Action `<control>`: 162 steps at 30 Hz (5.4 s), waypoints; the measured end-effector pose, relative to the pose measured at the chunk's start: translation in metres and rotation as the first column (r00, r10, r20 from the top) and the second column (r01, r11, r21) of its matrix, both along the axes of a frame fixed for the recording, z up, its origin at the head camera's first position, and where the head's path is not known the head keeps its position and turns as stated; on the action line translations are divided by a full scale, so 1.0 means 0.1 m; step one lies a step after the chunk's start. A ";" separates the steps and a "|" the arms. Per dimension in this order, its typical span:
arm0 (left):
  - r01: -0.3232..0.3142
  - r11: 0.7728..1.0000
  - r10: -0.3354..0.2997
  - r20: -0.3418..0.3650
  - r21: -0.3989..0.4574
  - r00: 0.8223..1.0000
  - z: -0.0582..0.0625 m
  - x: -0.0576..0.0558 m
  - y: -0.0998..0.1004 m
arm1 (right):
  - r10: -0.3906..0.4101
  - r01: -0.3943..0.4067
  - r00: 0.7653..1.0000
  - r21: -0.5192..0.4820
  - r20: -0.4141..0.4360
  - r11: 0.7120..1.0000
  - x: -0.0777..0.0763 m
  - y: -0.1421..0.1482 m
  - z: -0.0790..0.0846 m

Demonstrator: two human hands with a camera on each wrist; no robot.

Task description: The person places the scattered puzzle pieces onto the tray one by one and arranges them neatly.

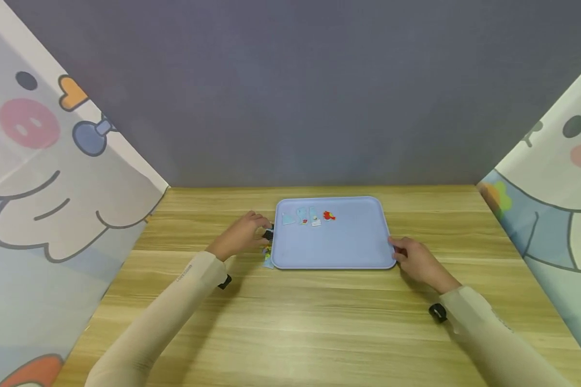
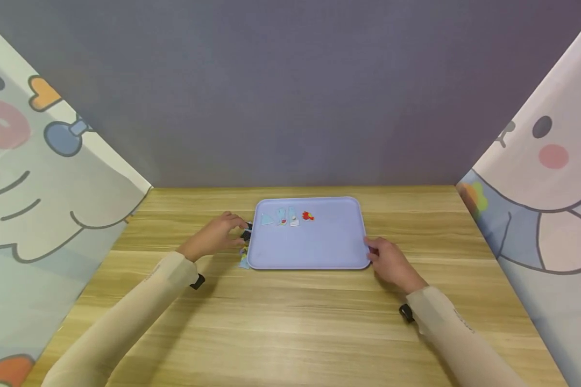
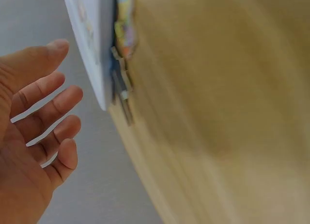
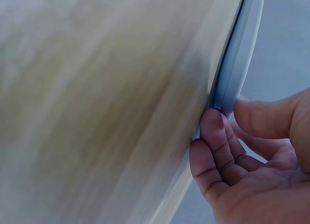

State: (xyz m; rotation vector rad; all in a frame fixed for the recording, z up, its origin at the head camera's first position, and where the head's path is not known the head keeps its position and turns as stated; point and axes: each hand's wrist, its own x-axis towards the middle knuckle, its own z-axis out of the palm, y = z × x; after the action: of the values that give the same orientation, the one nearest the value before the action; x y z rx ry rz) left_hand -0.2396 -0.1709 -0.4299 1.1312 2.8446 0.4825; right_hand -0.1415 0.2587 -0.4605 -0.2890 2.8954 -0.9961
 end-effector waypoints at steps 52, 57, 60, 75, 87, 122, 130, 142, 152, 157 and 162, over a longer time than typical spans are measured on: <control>-0.021 1.000 0.022 -0.076 0.015 0.997 0.04 0.22 -0.12 | 0.013 -0.012 1.000 0.007 -0.029 1.000 0.00 0.05 -0.02; -0.014 0.999 0.018 -0.113 0.033 0.993 0.11 0.18 -0.02 | 0.015 -0.015 0.999 -0.004 -0.036 1.000 0.00 0.05 -0.03; -0.005 0.999 0.010 -0.124 0.047 0.992 0.15 0.14 0.07 | 0.017 -0.017 0.999 -0.008 -0.029 1.000 0.00 0.05 -0.04; 0.072 0.997 -0.070 -0.115 0.009 0.991 0.24 -0.17 0.65 | 0.017 -0.017 0.999 -0.003 -0.033 1.000 -0.01 0.03 -0.01; 0.042 0.999 -0.042 -0.085 0.002 0.995 0.20 -0.32 0.98 | 0.012 -0.012 1.000 -0.007 -0.027 1.000 -0.01 0.02 0.00; 0.079 0.993 -0.072 0.077 -0.089 0.994 -0.06 -0.68 1.96 | -0.003 0.002 1.000 -0.013 -0.002 1.000 -0.02 0.00 0.02; 0.030 0.994 -0.022 0.078 -0.103 0.997 -0.08 -0.73 1.99 | -0.011 0.011 1.000 -0.011 -0.002 1.000 -0.03 -0.01 0.01; 0.045 0.993 -0.035 0.099 -0.107 0.995 -0.07 -0.79 1.87 | -0.008 0.008 1.000 -0.006 0.008 1.000 -0.02 -0.01 0.01; 0.034 0.997 -0.028 0.104 -0.063 0.994 0.16 -0.69 1.41 | -0.002 0.001 1.000 -0.010 -0.023 1.000 0.02 0.00 0.02; 0.025 1.000 -0.025 0.091 -0.001 0.996 0.16 -0.58 1.16 | 0.001 -0.001 1.000 -0.003 0.008 1.000 0.00 -0.01 0.03; 0.014 0.999 -0.015 0.030 0.039 0.999 0.17 -0.49 0.95 | 0.002 -0.002 1.000 0.001 0.026 1.000 -0.01 0.00 0.03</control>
State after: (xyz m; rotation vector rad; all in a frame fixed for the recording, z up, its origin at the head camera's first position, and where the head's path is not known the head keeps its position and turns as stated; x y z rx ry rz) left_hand -0.2883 -0.0762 -0.4131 1.1399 2.8106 0.5514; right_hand -0.1426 0.2583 -0.4577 -0.2762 2.8714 -0.9910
